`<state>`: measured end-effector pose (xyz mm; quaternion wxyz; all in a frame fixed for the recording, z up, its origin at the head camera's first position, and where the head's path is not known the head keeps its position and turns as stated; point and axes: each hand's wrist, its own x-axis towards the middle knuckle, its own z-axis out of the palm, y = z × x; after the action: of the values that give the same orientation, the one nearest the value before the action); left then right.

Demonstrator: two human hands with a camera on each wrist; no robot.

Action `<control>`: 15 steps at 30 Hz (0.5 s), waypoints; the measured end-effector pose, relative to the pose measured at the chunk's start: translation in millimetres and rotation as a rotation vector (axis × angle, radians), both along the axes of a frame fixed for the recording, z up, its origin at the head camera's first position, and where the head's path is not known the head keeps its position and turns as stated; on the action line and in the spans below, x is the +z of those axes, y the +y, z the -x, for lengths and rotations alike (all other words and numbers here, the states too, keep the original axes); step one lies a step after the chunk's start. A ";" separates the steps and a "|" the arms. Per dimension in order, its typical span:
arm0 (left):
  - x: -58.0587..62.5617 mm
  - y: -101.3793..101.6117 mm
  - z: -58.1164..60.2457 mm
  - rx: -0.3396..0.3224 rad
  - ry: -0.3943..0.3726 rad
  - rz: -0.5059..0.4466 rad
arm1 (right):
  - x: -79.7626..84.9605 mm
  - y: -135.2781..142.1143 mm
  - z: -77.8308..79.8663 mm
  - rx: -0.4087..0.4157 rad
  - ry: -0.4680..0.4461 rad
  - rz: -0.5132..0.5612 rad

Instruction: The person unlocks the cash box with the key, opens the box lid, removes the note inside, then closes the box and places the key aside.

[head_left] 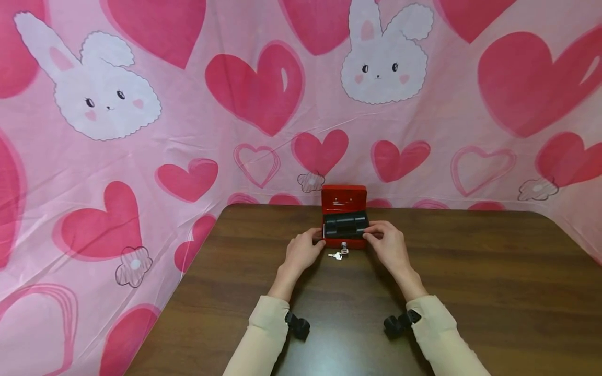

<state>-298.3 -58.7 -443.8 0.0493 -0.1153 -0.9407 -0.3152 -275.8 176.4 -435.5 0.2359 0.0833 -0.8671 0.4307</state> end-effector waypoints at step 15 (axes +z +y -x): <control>0.1 0.1 -1.8 -0.002 0.014 0.003 | 7.1 21.5 -2.2 -0.015 -0.007 0.028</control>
<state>-296.5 -58.7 -443.7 0.0554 -0.1188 -0.9407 -0.3130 -273.6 197.9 -428.4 0.2371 0.0720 -0.8625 0.4412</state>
